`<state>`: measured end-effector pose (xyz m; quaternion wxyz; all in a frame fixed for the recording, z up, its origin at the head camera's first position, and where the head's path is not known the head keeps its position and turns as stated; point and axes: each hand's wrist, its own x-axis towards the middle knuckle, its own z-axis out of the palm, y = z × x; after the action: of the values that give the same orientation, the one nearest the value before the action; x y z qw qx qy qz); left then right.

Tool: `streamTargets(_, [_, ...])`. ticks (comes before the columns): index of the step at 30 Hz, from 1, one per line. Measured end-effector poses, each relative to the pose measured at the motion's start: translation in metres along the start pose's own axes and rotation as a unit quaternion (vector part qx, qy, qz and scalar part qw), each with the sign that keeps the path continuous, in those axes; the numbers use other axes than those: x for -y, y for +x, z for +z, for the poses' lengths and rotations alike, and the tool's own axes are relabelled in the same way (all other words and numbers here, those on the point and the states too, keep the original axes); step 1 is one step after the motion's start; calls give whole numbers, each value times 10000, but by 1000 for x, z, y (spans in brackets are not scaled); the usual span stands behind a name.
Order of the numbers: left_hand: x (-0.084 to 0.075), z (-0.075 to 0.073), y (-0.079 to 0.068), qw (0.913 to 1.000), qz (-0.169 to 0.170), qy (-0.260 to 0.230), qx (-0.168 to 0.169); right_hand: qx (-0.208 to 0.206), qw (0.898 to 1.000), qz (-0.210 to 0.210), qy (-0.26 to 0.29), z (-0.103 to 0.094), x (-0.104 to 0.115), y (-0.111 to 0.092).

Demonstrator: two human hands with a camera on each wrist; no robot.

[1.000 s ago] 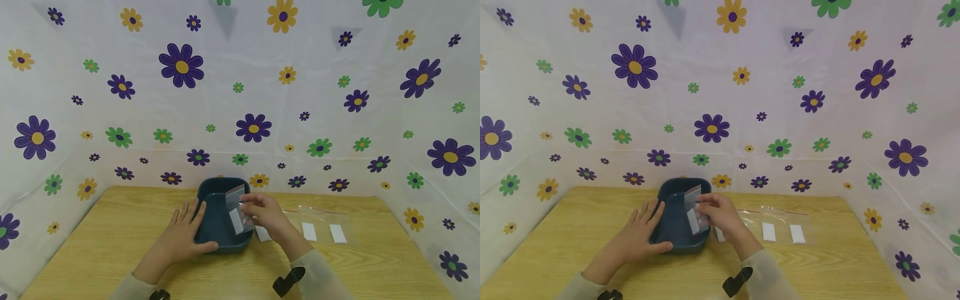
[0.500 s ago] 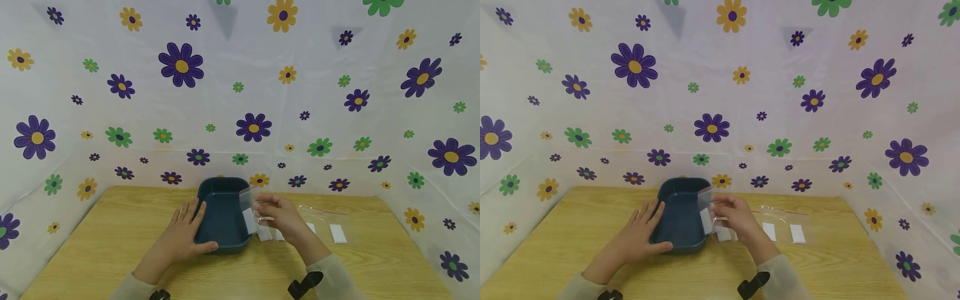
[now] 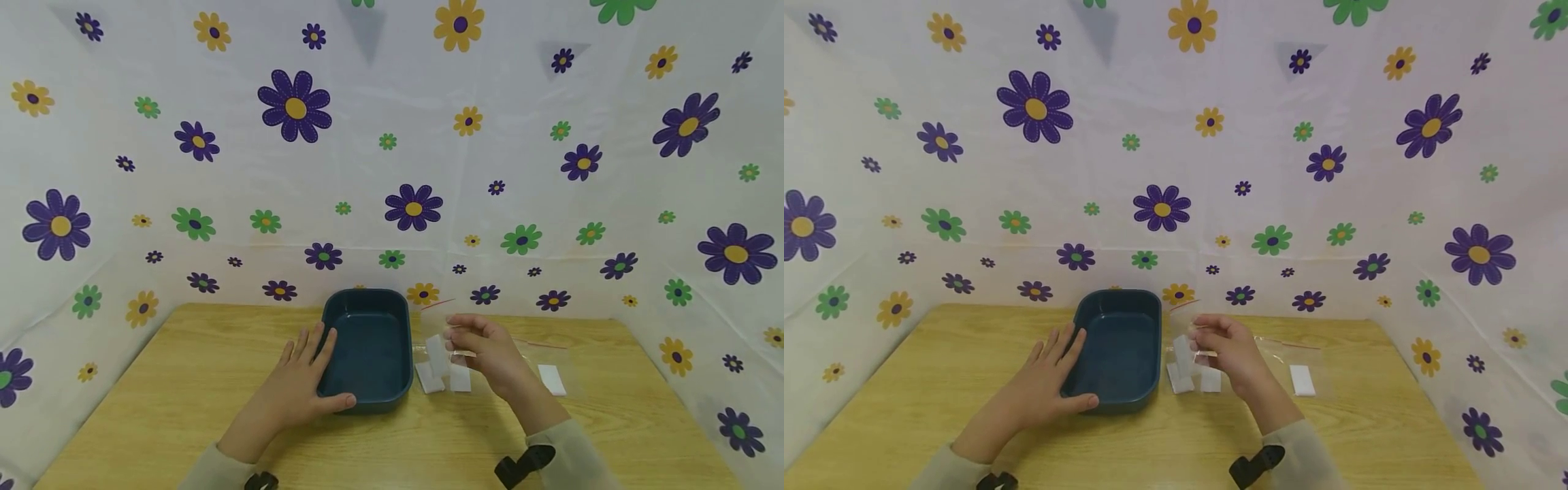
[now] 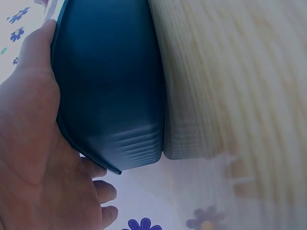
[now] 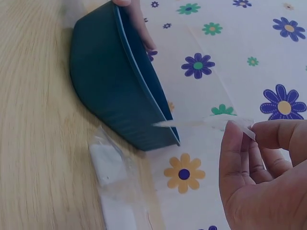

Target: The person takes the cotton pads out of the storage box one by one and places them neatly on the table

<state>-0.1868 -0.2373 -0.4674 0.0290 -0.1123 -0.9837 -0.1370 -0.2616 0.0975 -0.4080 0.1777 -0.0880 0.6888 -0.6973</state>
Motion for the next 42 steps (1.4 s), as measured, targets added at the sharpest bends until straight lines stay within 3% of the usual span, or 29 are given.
streamTargets(17, [0, -1, 0, 10000, 10, -33, 53, -309, 9993, -31, -227, -54, -2, -13])
streamTargets(34, [-1, 0, 0, 10000, -11, -78, 14, -667, 9978, -39, 43, -91, -6, -29])
streamTargets(42, [-2, -1, -1, 10000, -21, -55, 15, -850, 9942, -8, 652, -117, 1, -34])
